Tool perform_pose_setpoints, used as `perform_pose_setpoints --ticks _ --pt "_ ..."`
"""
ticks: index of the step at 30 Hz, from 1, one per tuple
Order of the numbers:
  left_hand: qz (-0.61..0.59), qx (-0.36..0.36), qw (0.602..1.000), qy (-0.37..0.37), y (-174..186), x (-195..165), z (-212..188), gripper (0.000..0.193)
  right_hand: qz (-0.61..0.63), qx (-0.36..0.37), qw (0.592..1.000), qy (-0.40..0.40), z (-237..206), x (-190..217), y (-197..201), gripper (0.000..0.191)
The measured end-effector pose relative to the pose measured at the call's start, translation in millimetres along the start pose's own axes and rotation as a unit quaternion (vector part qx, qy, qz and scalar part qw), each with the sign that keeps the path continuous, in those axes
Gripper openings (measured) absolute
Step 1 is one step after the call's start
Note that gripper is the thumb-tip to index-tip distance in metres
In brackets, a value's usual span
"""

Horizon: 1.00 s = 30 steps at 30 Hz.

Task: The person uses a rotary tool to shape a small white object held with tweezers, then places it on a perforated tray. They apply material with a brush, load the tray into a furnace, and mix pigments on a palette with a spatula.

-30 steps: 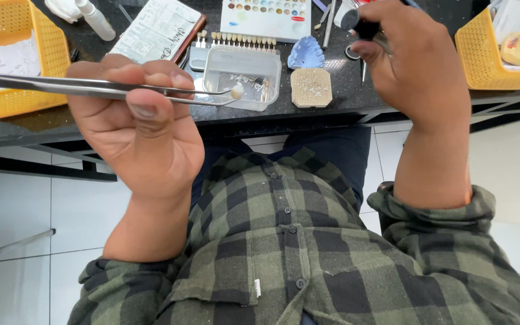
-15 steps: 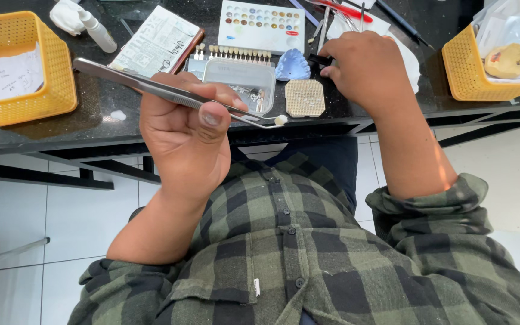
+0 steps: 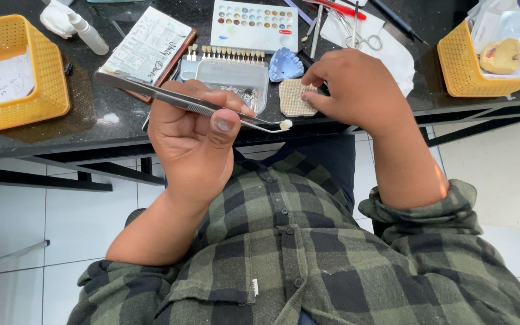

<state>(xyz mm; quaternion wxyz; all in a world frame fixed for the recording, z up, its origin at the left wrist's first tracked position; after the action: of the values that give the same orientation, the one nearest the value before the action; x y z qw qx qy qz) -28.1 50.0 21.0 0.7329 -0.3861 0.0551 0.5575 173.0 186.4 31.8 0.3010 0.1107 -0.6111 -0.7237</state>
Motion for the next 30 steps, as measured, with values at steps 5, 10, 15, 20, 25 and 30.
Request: perform_pose_setpoints --ticks 5,10,15,20,25,30 --pt "0.016 0.015 1.0 0.0 -2.3 -3.2 1.8 0.023 0.022 0.023 0.999 -0.044 6.2 0.5 -6.6 0.012" --pt "0.018 0.027 0.999 -0.005 -5.9 -7.0 2.1 0.022 0.067 0.038 0.993 -0.09 6.9 -1.9 -0.8 0.013" --pt "0.023 0.03 0.999 0.01 -6.9 -6.5 1.7 0.022 0.123 0.042 0.986 -0.102 1.3 -3.2 4.7 0.012" --pt "0.024 0.035 0.999 0.007 -7.3 -6.7 1.4 0.022 0.128 0.04 0.985 -0.105 0.0 -4.6 0.7 0.014" --pt "0.029 0.04 0.999 0.002 -7.8 -9.3 0.7 0.022 0.112 0.035 0.988 -0.098 -0.8 -4.5 -0.4 0.014" --pt "0.027 0.038 0.999 0.01 -8.6 -9.6 0.3 0.022 0.097 0.035 0.99 -0.097 -1.2 -1.9 -0.4 0.014"
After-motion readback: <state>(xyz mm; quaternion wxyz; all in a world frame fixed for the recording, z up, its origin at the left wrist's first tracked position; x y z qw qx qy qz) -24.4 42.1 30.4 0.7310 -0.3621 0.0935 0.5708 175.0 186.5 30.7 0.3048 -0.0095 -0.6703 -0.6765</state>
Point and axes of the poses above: each hand's wrist, its own z-axis towards the middle knuckle, its own y-axis out of the back of the hand, x = y × z, the point moved 5 cm from there along z, towards the middle knuckle, and after that the axes turned 13 degrees about -y, right-handed, at the moved point
